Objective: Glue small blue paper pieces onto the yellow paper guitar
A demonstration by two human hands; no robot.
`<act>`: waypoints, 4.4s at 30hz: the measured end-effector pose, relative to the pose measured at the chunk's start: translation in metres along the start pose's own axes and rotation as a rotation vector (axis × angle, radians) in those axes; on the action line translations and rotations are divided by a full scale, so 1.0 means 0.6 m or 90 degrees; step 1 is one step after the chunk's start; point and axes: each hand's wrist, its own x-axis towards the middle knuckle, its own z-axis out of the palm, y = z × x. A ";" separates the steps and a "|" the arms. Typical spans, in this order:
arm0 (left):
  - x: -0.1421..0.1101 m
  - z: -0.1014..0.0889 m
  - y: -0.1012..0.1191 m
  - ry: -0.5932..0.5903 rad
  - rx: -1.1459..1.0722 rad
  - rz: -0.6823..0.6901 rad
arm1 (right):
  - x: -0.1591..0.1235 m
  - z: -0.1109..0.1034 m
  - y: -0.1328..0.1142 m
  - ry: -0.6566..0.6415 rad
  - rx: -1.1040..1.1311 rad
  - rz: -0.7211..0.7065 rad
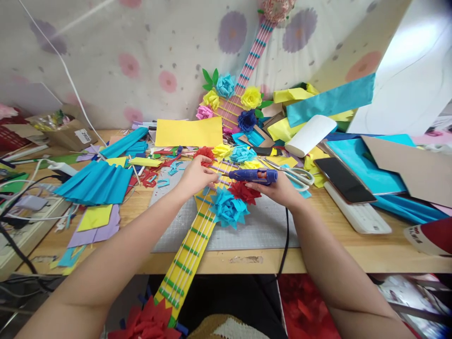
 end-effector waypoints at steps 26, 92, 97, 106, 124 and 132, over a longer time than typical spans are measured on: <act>-0.013 -0.005 0.004 -0.063 -0.111 0.063 | 0.015 -0.032 0.027 0.202 0.314 0.048; 0.021 -0.141 -0.068 -0.019 0.224 0.381 | 0.181 0.133 -0.152 -0.208 0.014 0.038; 0.018 -0.132 -0.065 -0.007 0.229 0.338 | 0.178 0.128 -0.151 -0.219 0.024 0.031; 0.016 -0.124 -0.067 0.034 0.248 0.331 | 0.177 0.121 -0.176 -0.272 -0.260 -0.086; 0.030 -0.109 -0.083 -0.046 0.577 0.404 | 0.198 0.094 -0.134 -0.027 -0.194 0.012; 0.010 -0.135 -0.062 -0.103 0.600 0.376 | 0.213 0.123 -0.123 -0.048 -0.215 -0.021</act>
